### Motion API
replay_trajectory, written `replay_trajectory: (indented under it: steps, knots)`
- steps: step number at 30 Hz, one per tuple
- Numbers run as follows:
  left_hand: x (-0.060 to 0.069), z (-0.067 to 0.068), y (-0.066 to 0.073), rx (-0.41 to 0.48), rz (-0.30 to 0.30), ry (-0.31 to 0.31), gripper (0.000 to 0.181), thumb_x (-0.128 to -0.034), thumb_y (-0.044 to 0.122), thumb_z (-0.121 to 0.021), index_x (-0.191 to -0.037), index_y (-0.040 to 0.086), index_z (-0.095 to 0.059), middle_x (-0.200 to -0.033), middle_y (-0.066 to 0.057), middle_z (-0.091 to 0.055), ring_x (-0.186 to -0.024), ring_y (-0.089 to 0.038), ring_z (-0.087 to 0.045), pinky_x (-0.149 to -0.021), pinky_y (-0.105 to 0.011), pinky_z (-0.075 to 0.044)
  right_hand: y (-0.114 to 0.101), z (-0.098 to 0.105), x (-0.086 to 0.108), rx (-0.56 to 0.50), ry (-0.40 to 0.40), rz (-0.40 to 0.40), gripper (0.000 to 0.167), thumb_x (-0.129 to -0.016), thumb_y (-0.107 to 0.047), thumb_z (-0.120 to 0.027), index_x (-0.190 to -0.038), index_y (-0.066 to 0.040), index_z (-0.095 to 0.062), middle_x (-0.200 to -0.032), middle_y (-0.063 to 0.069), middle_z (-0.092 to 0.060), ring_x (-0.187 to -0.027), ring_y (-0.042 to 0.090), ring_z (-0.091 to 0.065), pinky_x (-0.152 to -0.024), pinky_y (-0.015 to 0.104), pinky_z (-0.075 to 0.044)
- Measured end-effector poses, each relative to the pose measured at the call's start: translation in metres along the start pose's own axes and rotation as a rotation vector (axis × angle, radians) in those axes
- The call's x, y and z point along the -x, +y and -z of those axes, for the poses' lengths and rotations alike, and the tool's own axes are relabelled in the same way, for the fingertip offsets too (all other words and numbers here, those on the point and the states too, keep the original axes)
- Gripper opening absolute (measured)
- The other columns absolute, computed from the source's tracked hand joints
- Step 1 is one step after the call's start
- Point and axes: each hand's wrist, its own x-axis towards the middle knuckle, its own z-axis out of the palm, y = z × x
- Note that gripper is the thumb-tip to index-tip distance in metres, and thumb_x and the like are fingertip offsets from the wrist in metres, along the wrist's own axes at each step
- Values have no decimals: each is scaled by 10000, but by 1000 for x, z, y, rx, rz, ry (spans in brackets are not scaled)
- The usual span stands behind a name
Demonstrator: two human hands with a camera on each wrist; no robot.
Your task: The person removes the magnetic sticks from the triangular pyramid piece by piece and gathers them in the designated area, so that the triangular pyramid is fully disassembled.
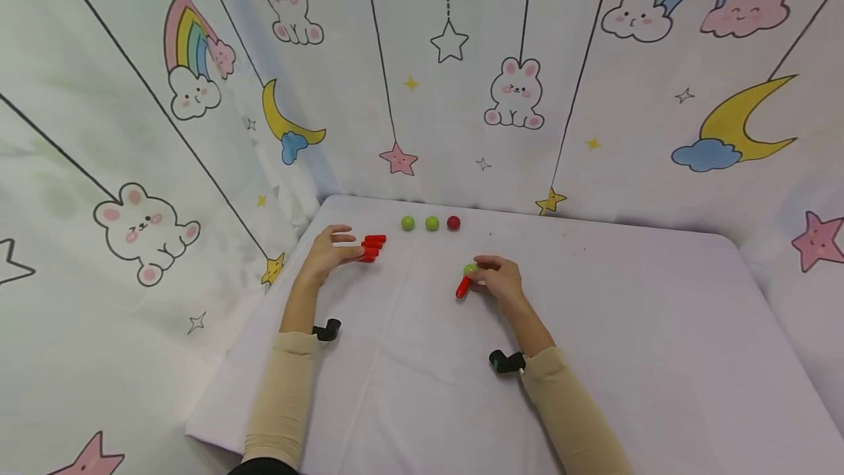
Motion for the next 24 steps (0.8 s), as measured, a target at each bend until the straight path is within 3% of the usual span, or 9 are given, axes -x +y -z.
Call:
replay_trajectory:
  steps: [5, 9, 16, 24]
  knots:
    - [-2, 13, -7, -71, 26, 29, 733, -881, 44, -830, -1512, 59, -457, -1463, -257, -509, -1149, -345, -635, -902, -303, -599, 1, 0, 0, 6, 0, 6, 507, -948, -19, -726, -1433, 15, -581, -1461, 184, -541, -1285, 318, -554, -974, 356, -583]
    - [-6, 18, -11, -80, 53, 30, 786, -873, 30, -834, -1539, 27, -417, -1460, -272, -503, -1195, -379, -598, -964, -373, -584, 0, 2, 1, -11, -5, 12, 496, -962, -24, -713, -1437, 14, -575, -1463, 178, -542, -1274, 324, -567, -964, 361, -583]
    - [-12, 23, -20, -144, 95, 23, 785, -871, 54, -839, -1536, 24, -423, -1456, -253, -530, -1280, -391, -539, -1088, -485, -472, -1, 1, 2, 12, 0, 13, 501, -953, -16, -718, -1433, 16, -577, -1459, 186, -535, -1276, 322, -552, -983, 375, -578]
    - [-20, 22, -26, -169, 130, 27, 748, -875, 37, -832, -1508, -6, -436, -1496, -271, -461, -1325, -369, -468, -1101, -459, -471, 2, -1, 2, 14, 4, 6, 489, -950, -19, -722, -1419, 14, -588, -1446, 185, -538, -1285, 322, -546, -993, 395, -573]
